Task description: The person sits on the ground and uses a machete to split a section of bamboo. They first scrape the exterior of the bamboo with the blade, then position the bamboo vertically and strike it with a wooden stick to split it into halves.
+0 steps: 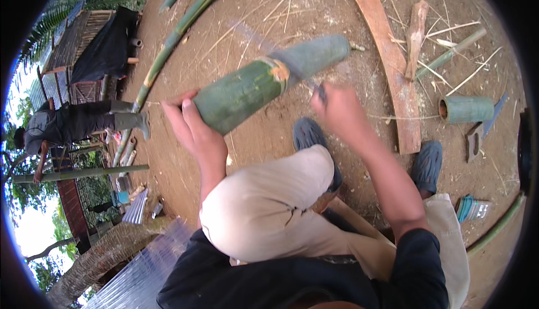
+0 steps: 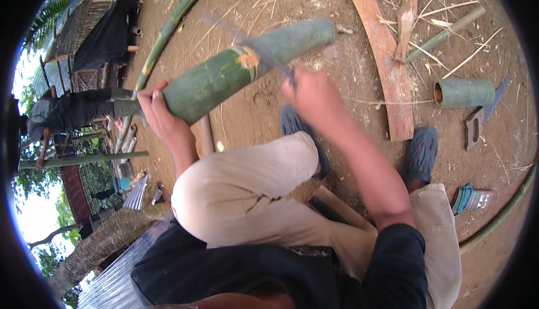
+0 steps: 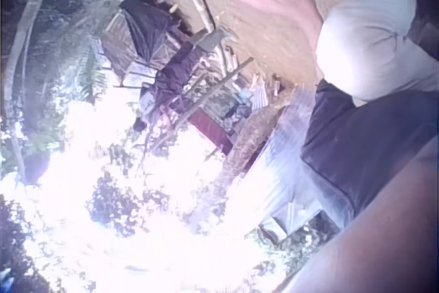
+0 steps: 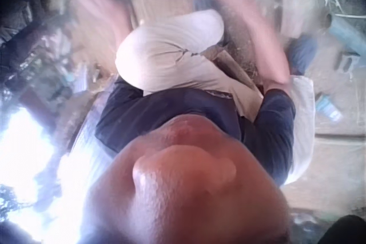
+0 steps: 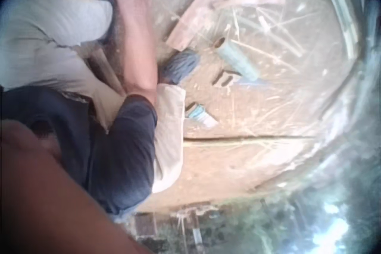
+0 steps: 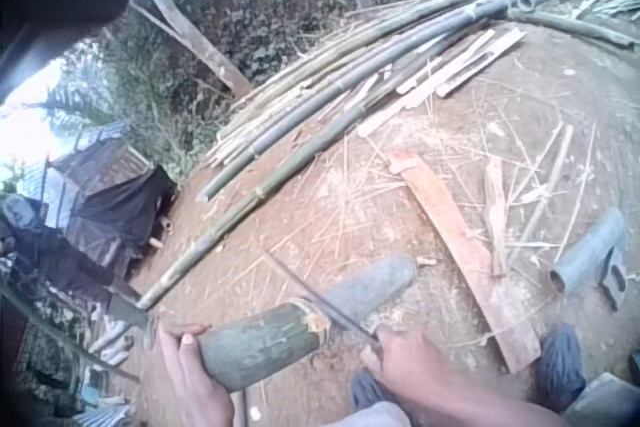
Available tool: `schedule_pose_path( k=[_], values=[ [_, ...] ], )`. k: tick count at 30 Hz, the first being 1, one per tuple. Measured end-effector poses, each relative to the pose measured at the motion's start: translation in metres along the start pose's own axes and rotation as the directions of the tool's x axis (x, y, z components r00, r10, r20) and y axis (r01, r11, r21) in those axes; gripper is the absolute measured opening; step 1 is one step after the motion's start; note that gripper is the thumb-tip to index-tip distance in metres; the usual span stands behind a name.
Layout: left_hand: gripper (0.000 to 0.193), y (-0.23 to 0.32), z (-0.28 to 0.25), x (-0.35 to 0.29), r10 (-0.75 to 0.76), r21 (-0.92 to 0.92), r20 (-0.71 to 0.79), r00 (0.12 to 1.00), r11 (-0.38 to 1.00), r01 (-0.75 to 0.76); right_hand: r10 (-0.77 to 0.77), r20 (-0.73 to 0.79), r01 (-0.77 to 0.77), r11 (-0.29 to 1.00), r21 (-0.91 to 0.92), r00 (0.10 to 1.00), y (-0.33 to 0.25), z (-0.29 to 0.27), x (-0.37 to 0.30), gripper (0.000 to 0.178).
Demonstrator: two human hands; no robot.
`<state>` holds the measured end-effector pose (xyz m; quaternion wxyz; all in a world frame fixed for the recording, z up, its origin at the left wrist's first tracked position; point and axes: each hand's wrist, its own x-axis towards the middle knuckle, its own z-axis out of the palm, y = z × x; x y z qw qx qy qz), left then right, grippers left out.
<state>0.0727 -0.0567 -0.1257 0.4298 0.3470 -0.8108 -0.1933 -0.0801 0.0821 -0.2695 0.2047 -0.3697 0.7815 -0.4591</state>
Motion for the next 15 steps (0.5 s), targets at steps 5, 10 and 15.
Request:
schedule_pose_path(
  k=[5,10,15],
  values=[
    [0.019,0.001,0.002,-0.004,0.125,-0.054,0.041,0.991,0.991,-0.123,-0.031,-0.006,0.031,0.999,0.045,0.999,-0.011,-0.003,-0.021,0.026],
    [0.016,0.011,0.003,0.0,0.131,0.003,0.056,0.99,0.991,-0.131,-0.074,-0.029,0.076,0.993,0.085,0.997,-0.005,-0.004,-0.023,0.023],
    [0.016,0.015,0.003,0.0,0.204,-0.032,0.111,0.973,0.979,-0.201,0.039,-0.045,-0.034,0.995,0.098,0.998,-0.003,-0.003,-0.012,0.022]
  ],
)
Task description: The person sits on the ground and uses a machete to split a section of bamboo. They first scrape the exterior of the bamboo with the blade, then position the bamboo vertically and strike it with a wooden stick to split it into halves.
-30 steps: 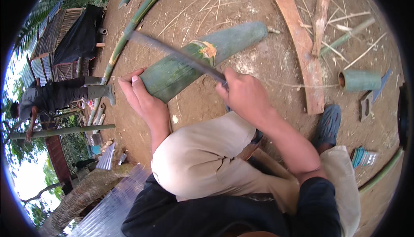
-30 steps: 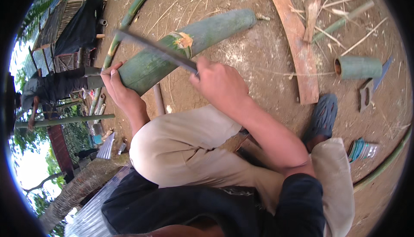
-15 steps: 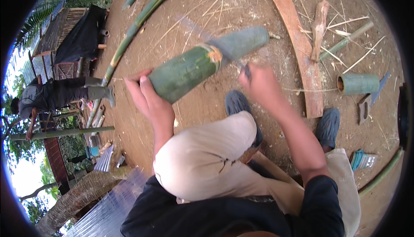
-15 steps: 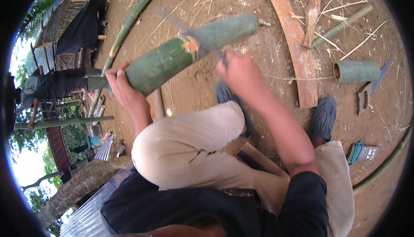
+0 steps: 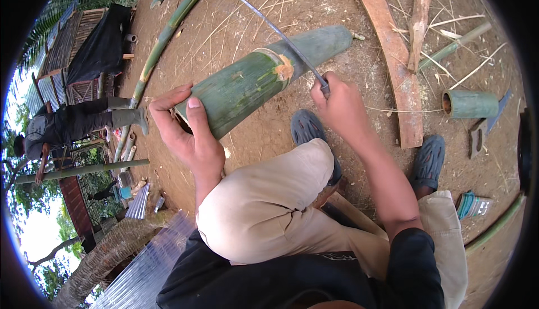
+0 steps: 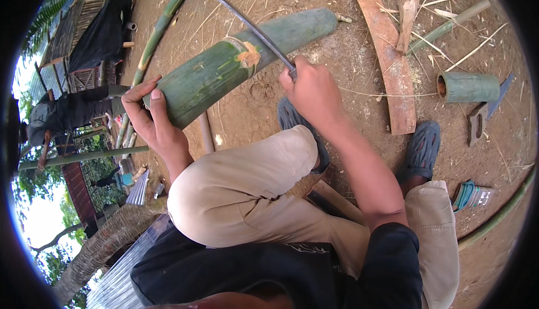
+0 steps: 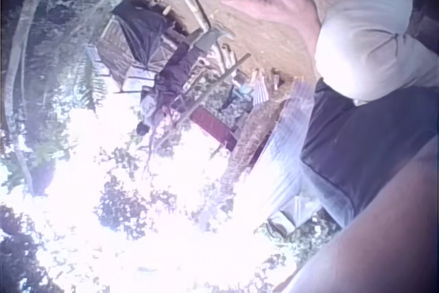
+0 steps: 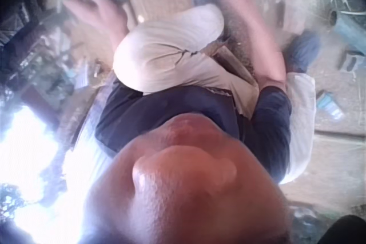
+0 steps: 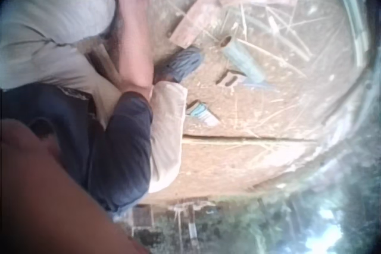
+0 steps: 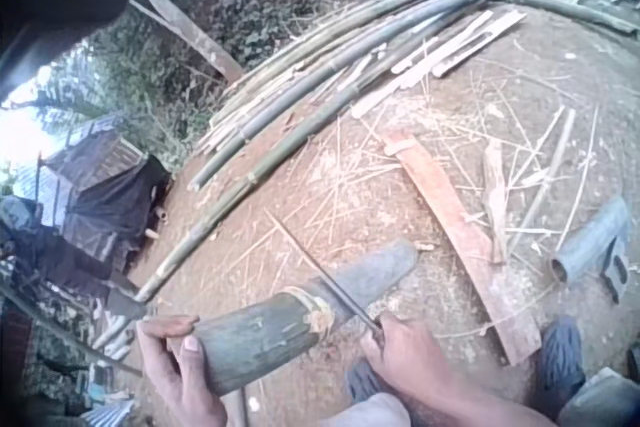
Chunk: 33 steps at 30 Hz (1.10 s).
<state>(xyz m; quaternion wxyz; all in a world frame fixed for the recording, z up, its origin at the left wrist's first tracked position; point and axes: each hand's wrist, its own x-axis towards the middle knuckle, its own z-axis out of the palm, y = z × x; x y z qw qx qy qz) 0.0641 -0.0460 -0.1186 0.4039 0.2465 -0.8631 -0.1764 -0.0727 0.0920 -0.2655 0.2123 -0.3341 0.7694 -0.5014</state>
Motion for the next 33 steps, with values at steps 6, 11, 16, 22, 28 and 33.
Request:
schedule_pose_path(
  k=[6,11,16,22,28,33],
  values=[
    [0.015,0.004,0.004,-0.003,0.023,-0.015,-0.018,1.0,1.0,-0.023,-0.094,-0.031,0.097,0.991,0.096,0.995,-0.017,-0.001,-0.006,0.023],
    [0.016,0.003,0.002,-0.003,0.037,-0.061,0.001,0.999,0.997,-0.037,-0.141,-0.049,0.144,0.987,0.066,0.989,-0.027,0.003,-0.017,0.021],
    [0.016,0.0,0.0,-0.004,0.012,-0.022,-0.013,1.0,1.0,-0.012,-0.116,-0.016,0.118,0.986,0.117,0.993,-0.022,0.001,-0.01,0.017],
    [0.016,0.007,0.002,-0.003,-0.015,-0.04,-0.019,1.0,0.999,0.014,-0.072,0.073,0.07,0.997,0.024,0.995,-0.024,-0.006,-0.01,0.024],
    [0.016,0.003,0.005,-0.006,0.006,-0.075,-0.024,1.0,0.997,-0.008,-0.06,0.024,0.059,0.997,0.046,0.998,-0.017,-0.002,-0.006,0.026],
    [0.016,0.001,0.0,-0.009,-0.006,-0.083,-0.007,1.0,0.997,0.005,-0.181,0.015,0.18,0.983,0.026,0.983,-0.033,-0.006,-0.021,0.022]
  ],
)
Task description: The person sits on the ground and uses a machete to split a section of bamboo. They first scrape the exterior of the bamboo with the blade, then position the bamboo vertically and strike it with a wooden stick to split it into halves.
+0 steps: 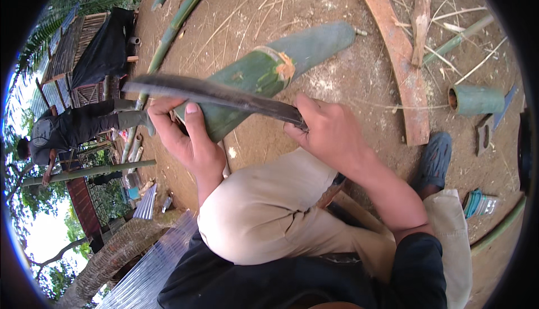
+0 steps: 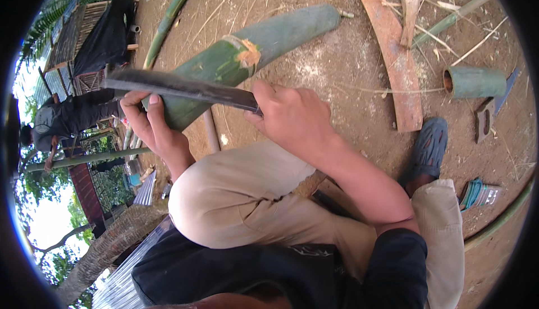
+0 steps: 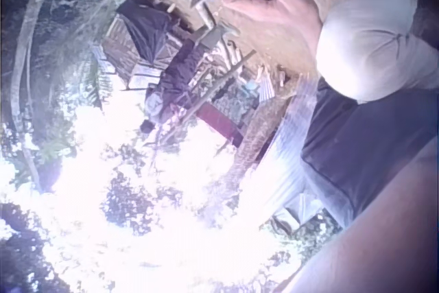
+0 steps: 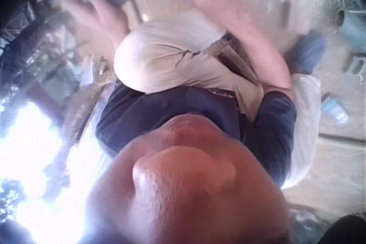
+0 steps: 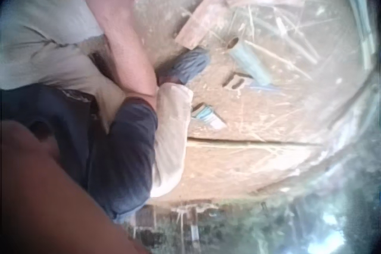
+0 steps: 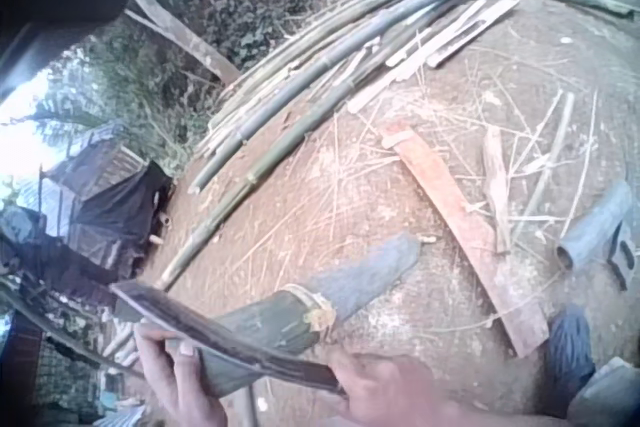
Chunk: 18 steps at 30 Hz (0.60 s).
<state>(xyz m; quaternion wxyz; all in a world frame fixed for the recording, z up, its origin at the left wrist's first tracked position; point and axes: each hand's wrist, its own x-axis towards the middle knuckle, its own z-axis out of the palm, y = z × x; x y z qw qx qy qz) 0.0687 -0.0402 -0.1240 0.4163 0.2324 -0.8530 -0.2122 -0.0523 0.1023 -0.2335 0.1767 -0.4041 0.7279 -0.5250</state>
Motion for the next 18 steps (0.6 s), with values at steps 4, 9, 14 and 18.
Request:
schedule_pose_path(
  k=[4,9,14,18],
  values=[
    [0.016,0.001,-0.002,0.002,0.008,0.02,0.008,1.0,1.0,-0.008,0.148,-0.008,-0.148,0.988,-0.047,0.989,0.022,-0.003,0.018,0.022],
    [0.016,-0.003,0.0,0.0,0.03,0.029,0.019,0.999,0.999,-0.031,0.085,0.01,-0.084,0.992,-0.093,0.996,0.017,-0.002,0.012,0.019],
    [0.016,-0.004,-0.004,0.004,0.065,0.04,0.017,0.998,0.997,-0.066,0.134,-0.004,-0.134,0.983,-0.124,0.991,0.037,-0.009,0.024,0.021],
    [0.016,-0.003,0.0,0.002,0.033,0.019,-0.009,0.999,0.999,-0.033,0.09,0.032,-0.086,0.988,-0.127,0.995,0.019,-0.011,0.001,0.027]
  ],
)
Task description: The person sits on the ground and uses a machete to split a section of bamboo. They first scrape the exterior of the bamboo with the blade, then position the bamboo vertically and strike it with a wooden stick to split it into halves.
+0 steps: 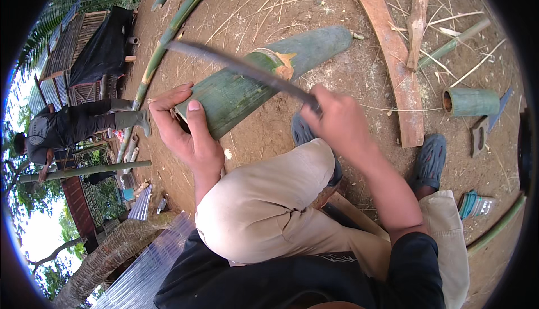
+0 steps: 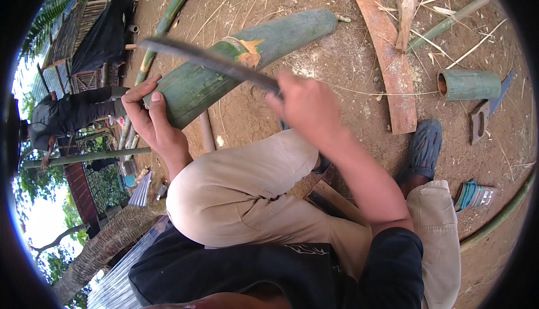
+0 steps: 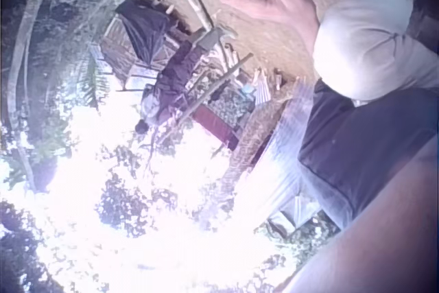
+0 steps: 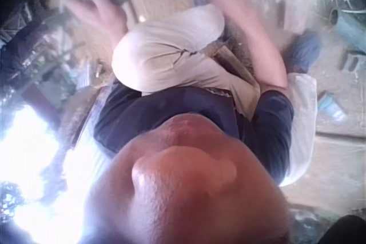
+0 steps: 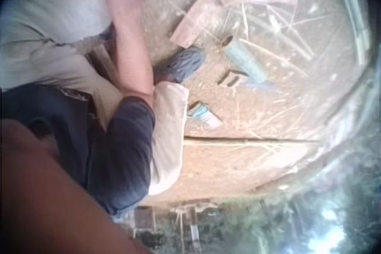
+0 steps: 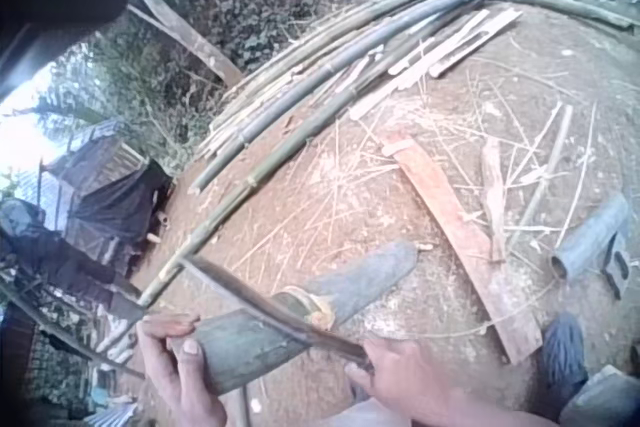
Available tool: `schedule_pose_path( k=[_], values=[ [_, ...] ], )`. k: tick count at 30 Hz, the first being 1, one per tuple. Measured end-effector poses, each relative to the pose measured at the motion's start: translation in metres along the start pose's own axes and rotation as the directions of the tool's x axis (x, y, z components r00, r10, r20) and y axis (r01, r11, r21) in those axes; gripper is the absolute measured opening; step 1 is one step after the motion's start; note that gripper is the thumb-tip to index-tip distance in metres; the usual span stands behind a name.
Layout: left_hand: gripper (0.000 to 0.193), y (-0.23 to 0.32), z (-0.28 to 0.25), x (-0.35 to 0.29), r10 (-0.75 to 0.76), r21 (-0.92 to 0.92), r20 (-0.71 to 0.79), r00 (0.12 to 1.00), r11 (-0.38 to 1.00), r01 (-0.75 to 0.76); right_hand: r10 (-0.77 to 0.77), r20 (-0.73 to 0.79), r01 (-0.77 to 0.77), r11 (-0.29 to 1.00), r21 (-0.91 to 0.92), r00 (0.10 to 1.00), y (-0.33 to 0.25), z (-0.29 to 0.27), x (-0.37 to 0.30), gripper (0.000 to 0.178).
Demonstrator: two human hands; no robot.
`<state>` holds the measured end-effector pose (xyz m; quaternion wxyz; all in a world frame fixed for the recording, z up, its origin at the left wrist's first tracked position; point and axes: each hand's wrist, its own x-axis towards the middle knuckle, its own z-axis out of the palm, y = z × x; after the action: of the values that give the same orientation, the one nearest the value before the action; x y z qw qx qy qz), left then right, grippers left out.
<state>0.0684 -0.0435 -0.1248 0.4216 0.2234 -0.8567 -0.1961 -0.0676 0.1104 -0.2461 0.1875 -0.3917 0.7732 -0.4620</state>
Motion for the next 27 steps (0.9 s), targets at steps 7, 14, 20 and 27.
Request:
schedule_pose_path(
  k=[7,14,20,27],
  values=[
    [0.018,0.001,-0.002,-0.001,0.091,0.037,0.085,0.992,0.995,-0.094,-0.047,0.019,0.046,0.998,0.042,0.999,0.0,-0.002,-0.006,0.026],
    [0.019,0.008,0.002,0.002,0.158,0.014,0.097,0.983,0.987,-0.16,-0.106,-0.038,0.109,0.991,0.077,0.994,-0.017,-0.009,-0.001,0.024],
    [0.02,0.011,0.0,0.004,0.156,0.044,0.13,0.979,0.986,-0.163,0.148,0.01,-0.148,0.988,0.04,0.989,0.013,-0.006,0.01,0.028],
    [0.023,0.011,-0.002,0.001,0.189,0.046,0.17,0.967,0.979,-0.2,0.141,-0.028,-0.142,0.99,-0.014,0.99,0.037,-0.009,0.007,0.026]
  ],
)
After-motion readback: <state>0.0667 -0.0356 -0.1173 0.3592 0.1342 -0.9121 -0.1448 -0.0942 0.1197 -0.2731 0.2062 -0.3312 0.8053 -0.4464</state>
